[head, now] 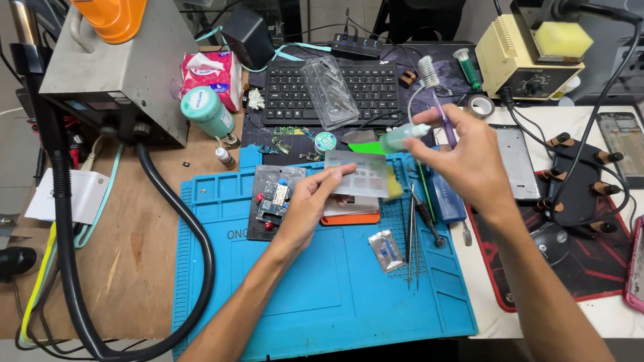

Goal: Cleaning a metal BGA reballing stencil with a brush and liquid, followed by handling small adhesive components on a repair bench.

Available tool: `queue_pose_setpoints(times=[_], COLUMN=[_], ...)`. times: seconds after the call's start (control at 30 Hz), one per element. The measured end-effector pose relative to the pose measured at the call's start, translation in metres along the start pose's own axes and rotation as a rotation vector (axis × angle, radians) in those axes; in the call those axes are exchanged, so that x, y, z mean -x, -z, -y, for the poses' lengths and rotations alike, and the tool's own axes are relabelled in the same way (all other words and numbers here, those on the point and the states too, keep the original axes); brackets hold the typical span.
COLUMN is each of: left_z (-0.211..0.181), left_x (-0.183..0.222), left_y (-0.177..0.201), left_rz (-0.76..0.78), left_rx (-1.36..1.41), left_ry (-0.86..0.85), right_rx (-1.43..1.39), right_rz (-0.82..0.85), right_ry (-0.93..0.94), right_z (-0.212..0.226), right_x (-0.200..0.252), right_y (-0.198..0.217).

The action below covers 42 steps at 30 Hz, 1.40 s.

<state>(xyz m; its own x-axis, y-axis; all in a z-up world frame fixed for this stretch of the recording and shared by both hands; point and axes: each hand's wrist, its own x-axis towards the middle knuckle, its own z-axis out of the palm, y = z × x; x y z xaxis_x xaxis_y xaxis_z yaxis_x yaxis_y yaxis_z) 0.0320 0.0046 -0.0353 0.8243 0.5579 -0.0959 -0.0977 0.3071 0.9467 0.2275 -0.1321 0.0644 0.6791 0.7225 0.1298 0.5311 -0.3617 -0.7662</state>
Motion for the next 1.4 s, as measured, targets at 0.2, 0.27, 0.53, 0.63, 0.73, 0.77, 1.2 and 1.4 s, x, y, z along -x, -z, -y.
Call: queue_pose_setpoints(times=[0.2,0.27,0.53,0.63,0.73,0.77,1.2,1.4], left_z=[-0.014,-0.022,-0.008,-0.001,-0.001,-0.001,0.003,-0.012], left_x=[0.007,0.01,0.005,0.001,0.001,0.001,0.0,0.007], left_y=[-0.006,-0.011,-0.005,-0.002,-0.002,-0.002,-0.002,-0.005], left_rz=[-0.052,-0.039,-0.036,-0.059,-0.073,-0.072,-0.063,-0.054], left_rx=[-0.068,-0.046,0.038,0.071,0.086,0.086,0.185,0.296], left_ry=[-0.106,-0.134,-0.149,-0.13,-0.123,-0.122,-0.099,-0.035], right_rx=[0.234,0.267,0.293,0.283,0.277,0.282,0.314,0.331], right_rz=[-0.024,-0.03,-0.02,-0.012,-0.006,-0.005,-0.014,-0.138], right_ry=[0.091,0.088,0.147,0.152,0.133,0.129,0.124,0.206], right_z=[-0.036,-0.039,-0.05,-0.042,-0.039,-0.041,-0.044,-0.034], right_x=[-0.014,-0.017,-0.032,-0.03,-0.028,-0.028,-0.028,-0.015], right_y=[-0.008,-0.011,-0.021,-0.022,-0.022,-0.021,-0.014,-0.003])
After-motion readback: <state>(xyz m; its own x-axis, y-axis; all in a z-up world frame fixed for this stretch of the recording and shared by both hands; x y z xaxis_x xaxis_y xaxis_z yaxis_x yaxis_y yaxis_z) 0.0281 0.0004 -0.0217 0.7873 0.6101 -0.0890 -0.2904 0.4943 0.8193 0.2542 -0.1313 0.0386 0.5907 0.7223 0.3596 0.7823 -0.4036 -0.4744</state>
